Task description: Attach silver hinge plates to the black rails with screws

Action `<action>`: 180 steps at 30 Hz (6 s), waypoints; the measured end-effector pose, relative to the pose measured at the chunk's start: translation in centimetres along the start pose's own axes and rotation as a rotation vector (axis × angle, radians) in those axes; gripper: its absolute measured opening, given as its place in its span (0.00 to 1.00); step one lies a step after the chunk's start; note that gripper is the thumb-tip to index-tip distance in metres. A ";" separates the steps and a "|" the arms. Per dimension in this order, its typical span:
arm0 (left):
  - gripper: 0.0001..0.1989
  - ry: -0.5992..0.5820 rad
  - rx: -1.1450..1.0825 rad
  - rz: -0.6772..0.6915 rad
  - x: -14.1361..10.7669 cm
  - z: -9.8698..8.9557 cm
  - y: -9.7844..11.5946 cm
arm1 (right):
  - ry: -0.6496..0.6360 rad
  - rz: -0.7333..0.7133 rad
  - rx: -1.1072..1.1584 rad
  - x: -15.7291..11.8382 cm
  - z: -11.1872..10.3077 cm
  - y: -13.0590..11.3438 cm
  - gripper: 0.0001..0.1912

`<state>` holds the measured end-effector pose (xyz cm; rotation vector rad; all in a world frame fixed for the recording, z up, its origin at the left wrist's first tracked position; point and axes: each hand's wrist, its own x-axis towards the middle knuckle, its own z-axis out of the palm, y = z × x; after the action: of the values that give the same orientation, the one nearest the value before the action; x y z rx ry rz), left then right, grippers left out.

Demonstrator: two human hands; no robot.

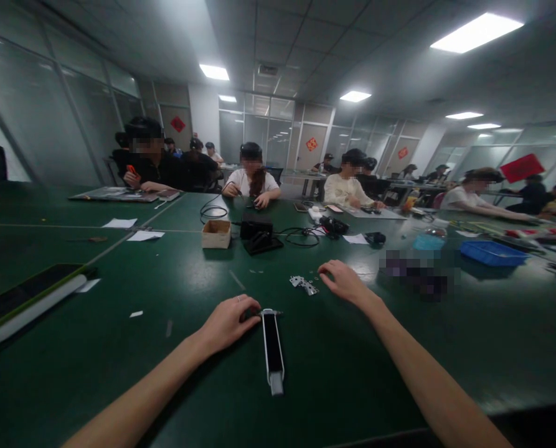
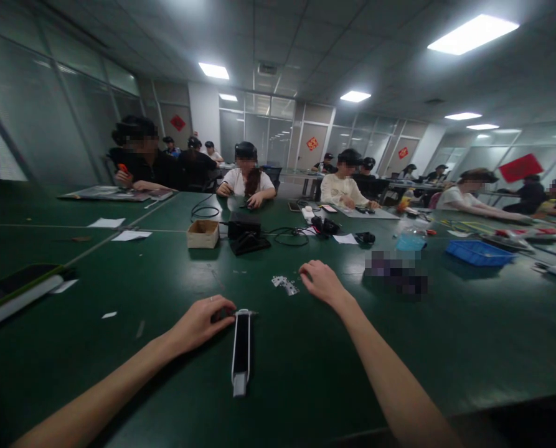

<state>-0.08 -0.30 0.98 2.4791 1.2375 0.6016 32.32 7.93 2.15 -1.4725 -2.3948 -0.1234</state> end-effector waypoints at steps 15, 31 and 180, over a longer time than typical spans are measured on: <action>0.10 0.016 0.055 0.018 -0.2 -0.2 0.2 | -0.165 -0.039 0.022 0.3 1.6 1.4 0.09; 0.10 -0.027 0.130 -0.014 0.0 -0.4 0.3 | -0.276 0.063 -0.032 0.1 0.4 0.7 0.07; 0.05 0.326 0.019 0.162 -0.2 0.2 0.5 | 0.286 0.124 1.151 0.0 1.1 -11.8 0.12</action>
<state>0.22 -0.74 1.02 2.5864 1.1578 1.0769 21.66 2.68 2.21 -0.9116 -1.5903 0.8569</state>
